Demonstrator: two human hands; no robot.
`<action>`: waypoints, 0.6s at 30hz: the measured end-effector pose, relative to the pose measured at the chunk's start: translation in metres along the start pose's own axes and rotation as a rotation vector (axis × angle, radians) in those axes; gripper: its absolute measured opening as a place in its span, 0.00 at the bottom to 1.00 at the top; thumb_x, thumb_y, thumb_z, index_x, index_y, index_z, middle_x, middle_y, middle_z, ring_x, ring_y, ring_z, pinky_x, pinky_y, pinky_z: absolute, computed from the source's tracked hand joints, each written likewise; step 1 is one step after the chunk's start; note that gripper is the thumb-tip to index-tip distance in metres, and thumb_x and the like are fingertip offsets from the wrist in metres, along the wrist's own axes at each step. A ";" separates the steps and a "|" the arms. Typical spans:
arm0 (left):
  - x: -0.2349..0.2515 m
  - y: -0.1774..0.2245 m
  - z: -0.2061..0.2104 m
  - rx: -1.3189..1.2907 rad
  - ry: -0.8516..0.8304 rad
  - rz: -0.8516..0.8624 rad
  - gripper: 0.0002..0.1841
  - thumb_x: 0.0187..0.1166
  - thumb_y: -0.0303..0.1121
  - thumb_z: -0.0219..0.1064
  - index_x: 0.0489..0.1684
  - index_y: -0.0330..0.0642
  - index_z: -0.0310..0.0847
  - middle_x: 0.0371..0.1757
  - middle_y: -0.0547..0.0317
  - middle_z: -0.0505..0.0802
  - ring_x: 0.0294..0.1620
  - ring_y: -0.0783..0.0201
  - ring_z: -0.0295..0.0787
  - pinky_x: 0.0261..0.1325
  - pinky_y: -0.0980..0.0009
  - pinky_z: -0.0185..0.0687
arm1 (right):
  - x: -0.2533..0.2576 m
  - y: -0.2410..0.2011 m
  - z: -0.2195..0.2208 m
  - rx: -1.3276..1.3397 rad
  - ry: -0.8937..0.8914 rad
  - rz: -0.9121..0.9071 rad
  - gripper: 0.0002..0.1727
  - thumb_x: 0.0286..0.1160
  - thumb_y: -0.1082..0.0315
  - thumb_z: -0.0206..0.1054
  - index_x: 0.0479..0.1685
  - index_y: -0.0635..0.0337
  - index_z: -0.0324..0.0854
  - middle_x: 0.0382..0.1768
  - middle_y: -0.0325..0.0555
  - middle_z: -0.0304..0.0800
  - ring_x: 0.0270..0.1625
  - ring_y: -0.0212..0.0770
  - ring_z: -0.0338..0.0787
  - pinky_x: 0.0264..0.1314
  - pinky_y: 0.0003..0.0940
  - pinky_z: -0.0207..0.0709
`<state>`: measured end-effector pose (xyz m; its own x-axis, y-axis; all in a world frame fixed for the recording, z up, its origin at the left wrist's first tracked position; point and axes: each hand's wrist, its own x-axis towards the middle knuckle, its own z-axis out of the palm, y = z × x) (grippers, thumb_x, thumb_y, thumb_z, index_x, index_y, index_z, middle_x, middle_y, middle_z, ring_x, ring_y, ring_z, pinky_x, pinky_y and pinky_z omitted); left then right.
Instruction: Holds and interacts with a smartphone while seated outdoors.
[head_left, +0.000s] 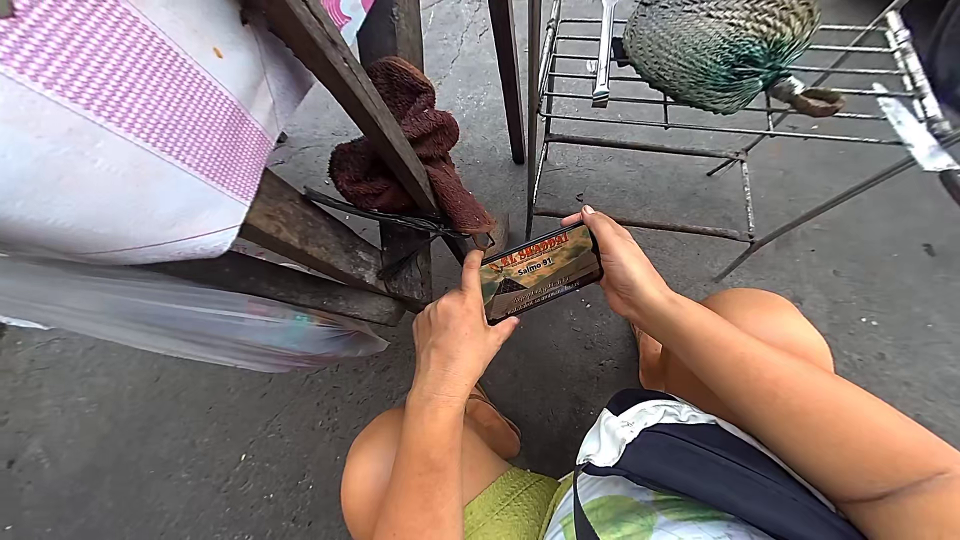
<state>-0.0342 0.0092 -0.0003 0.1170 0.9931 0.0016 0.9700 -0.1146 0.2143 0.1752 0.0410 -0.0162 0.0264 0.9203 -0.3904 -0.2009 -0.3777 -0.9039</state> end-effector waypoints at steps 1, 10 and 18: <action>0.000 -0.001 0.000 0.000 0.004 0.003 0.56 0.53 0.53 0.88 0.89 0.51 0.61 0.26 0.44 0.90 0.29 0.39 0.89 0.33 0.40 0.80 | 0.000 0.000 0.001 -0.003 -0.005 -0.003 0.29 0.92 0.40 0.41 0.67 0.48 0.79 0.53 0.47 0.87 0.53 0.42 0.87 0.52 0.44 0.82; -0.001 -0.002 -0.001 -0.004 0.005 0.001 0.56 0.53 0.52 0.88 0.89 0.50 0.62 0.28 0.42 0.91 0.30 0.36 0.89 0.34 0.38 0.79 | -0.002 -0.001 0.002 -0.008 -0.018 0.001 0.30 0.92 0.39 0.39 0.69 0.47 0.78 0.55 0.48 0.87 0.54 0.44 0.87 0.54 0.46 0.81; -0.001 -0.001 -0.001 -0.002 0.004 0.002 0.56 0.53 0.52 0.89 0.89 0.49 0.62 0.26 0.43 0.90 0.28 0.38 0.88 0.32 0.39 0.79 | 0.001 -0.001 0.002 0.009 -0.001 0.008 0.29 0.93 0.41 0.40 0.68 0.49 0.79 0.53 0.47 0.88 0.53 0.43 0.88 0.53 0.45 0.82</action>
<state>-0.0356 0.0085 0.0002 0.1177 0.9930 0.0054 0.9694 -0.1161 0.2162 0.1736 0.0421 -0.0153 0.0234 0.9175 -0.3970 -0.2097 -0.3838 -0.8993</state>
